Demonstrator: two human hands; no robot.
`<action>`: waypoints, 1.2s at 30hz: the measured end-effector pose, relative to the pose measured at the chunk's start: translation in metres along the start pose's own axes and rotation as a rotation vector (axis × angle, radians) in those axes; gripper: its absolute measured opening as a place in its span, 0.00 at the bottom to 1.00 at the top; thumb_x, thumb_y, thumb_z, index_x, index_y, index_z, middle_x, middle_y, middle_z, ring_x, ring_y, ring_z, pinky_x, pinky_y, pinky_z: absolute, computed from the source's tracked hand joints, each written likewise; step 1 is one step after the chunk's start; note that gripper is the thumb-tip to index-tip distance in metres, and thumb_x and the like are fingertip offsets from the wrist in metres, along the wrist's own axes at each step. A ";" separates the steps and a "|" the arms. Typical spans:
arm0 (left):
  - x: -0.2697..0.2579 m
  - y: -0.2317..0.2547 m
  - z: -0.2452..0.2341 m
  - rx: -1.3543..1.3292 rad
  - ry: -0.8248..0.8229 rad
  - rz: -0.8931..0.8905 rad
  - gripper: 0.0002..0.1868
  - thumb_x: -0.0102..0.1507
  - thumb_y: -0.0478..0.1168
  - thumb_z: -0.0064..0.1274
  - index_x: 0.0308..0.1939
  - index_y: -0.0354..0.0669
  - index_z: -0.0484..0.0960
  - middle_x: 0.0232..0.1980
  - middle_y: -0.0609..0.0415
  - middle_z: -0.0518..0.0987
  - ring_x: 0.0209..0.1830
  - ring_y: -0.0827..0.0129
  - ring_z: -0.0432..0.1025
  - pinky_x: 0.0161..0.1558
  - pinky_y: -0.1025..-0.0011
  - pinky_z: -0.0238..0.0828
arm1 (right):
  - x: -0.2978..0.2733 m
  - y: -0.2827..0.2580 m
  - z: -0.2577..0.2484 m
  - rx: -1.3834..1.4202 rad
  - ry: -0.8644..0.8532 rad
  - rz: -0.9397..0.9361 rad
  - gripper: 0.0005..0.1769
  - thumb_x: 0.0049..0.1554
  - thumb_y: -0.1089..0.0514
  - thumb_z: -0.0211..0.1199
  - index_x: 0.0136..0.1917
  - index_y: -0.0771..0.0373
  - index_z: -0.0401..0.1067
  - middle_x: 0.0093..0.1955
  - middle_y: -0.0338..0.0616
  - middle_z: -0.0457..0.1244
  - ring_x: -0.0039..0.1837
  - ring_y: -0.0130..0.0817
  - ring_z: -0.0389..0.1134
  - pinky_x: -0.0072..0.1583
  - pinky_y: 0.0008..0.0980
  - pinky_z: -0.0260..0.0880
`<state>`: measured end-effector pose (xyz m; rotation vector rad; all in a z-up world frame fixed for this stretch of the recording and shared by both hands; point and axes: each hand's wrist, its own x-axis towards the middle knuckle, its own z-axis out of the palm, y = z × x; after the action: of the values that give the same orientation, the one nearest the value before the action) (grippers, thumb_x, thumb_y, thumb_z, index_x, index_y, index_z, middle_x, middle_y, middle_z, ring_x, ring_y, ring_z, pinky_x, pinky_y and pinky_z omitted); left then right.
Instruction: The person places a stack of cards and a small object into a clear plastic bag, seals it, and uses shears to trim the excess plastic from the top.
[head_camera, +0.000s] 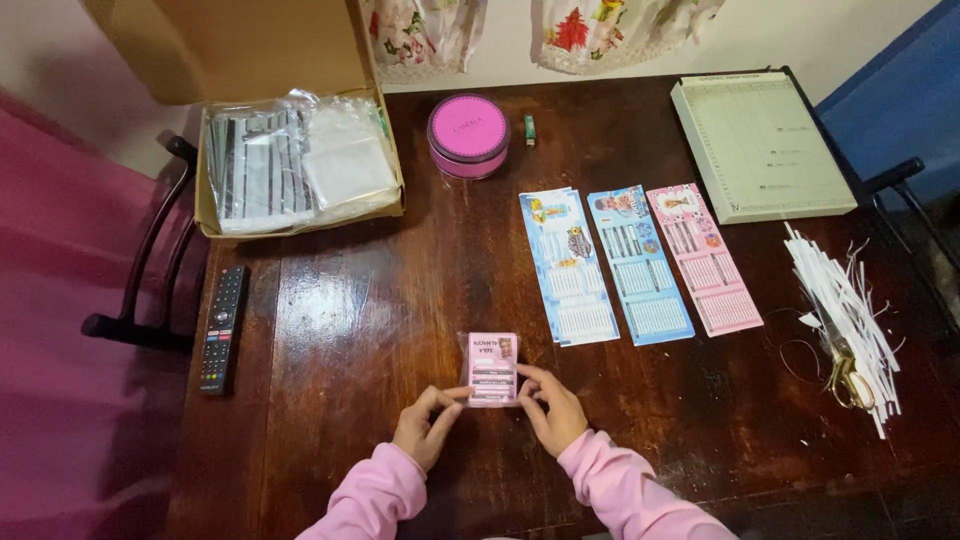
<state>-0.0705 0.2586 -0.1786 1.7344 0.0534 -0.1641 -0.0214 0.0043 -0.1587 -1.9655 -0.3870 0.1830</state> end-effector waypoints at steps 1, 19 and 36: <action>0.003 -0.004 0.003 0.000 0.001 0.000 0.05 0.67 0.34 0.52 0.38 0.35 0.74 0.57 0.50 0.87 0.49 0.66 0.81 0.55 0.70 0.75 | 0.002 0.005 0.001 0.000 -0.001 0.000 0.28 0.57 0.69 0.62 0.70 0.60 0.65 0.46 0.46 0.67 0.47 0.36 0.73 0.51 0.32 0.75; 0.030 -0.001 0.021 0.442 0.291 -0.276 0.14 0.59 0.50 0.58 0.34 0.44 0.84 0.31 0.41 0.83 0.34 0.48 0.79 0.39 0.57 0.74 | 0.022 0.013 0.005 0.193 0.122 0.541 0.37 0.52 0.66 0.68 0.72 0.59 0.57 0.42 0.44 0.71 0.39 0.27 0.75 0.37 0.27 0.70; 0.033 0.007 0.022 0.461 0.277 -0.328 0.14 0.59 0.51 0.56 0.35 0.44 0.84 0.34 0.39 0.83 0.37 0.43 0.78 0.43 0.54 0.75 | 0.021 0.058 0.003 0.239 0.309 0.240 0.25 0.57 0.67 0.68 0.67 0.66 0.70 0.43 0.43 0.65 0.40 0.23 0.65 0.43 0.24 0.69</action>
<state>-0.0385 0.2337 -0.1797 2.1914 0.5415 -0.1849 0.0077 -0.0073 -0.2118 -1.7629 0.0711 0.0714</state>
